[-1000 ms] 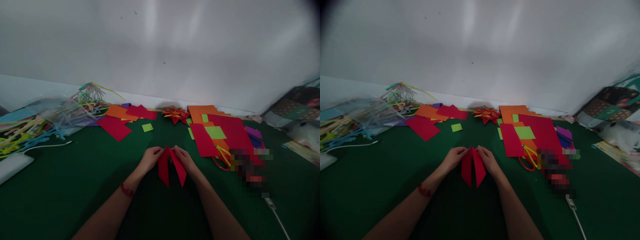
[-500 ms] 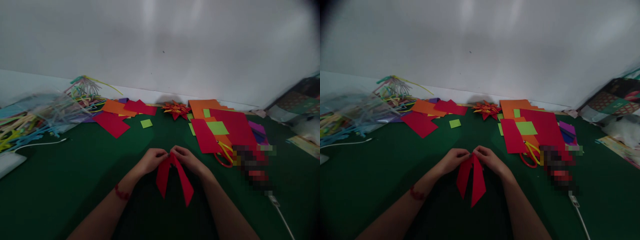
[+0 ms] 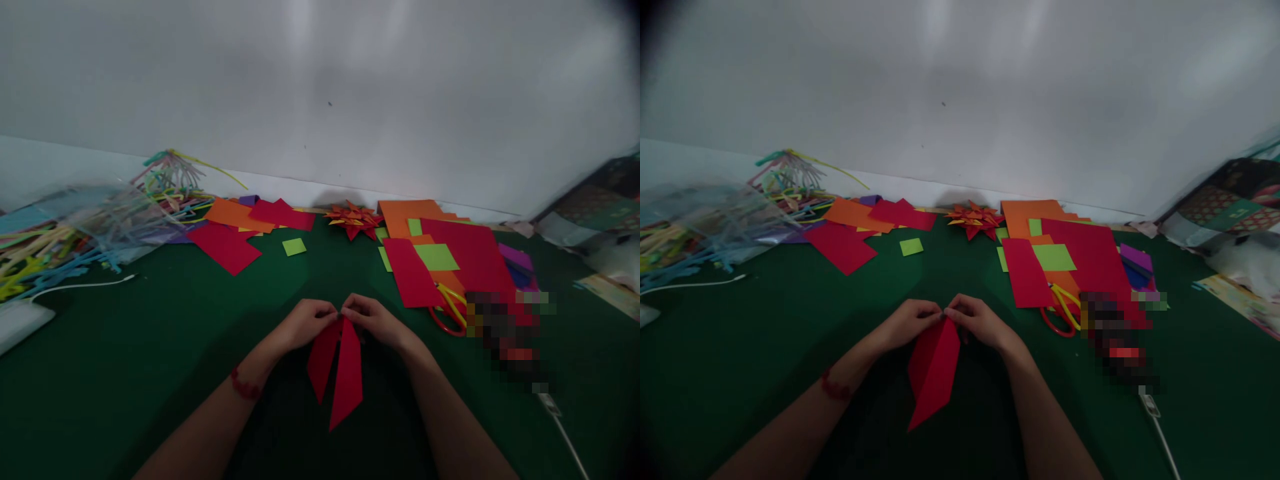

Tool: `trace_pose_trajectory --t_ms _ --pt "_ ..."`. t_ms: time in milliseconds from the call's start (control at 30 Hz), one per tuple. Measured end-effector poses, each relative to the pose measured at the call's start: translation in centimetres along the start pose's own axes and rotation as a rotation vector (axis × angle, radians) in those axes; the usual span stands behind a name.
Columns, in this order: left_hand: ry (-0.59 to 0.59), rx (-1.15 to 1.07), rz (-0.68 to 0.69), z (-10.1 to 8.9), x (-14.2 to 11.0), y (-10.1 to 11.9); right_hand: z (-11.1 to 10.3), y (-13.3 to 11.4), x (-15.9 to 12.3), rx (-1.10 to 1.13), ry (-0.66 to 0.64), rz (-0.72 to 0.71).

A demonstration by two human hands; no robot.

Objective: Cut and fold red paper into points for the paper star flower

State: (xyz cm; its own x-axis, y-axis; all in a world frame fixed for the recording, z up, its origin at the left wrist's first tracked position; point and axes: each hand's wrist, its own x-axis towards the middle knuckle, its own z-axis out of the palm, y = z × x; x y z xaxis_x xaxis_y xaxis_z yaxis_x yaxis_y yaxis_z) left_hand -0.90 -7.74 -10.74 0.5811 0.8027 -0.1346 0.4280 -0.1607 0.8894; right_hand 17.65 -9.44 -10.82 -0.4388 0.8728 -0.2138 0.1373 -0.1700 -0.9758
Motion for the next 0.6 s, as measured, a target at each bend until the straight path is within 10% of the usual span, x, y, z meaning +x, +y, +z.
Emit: trace_pose_trajectory --t_ms 600 --pt "0.059 -0.071 0.006 0.69 0.23 -0.06 0.56 -0.13 0.3 -0.161 0.214 -0.115"
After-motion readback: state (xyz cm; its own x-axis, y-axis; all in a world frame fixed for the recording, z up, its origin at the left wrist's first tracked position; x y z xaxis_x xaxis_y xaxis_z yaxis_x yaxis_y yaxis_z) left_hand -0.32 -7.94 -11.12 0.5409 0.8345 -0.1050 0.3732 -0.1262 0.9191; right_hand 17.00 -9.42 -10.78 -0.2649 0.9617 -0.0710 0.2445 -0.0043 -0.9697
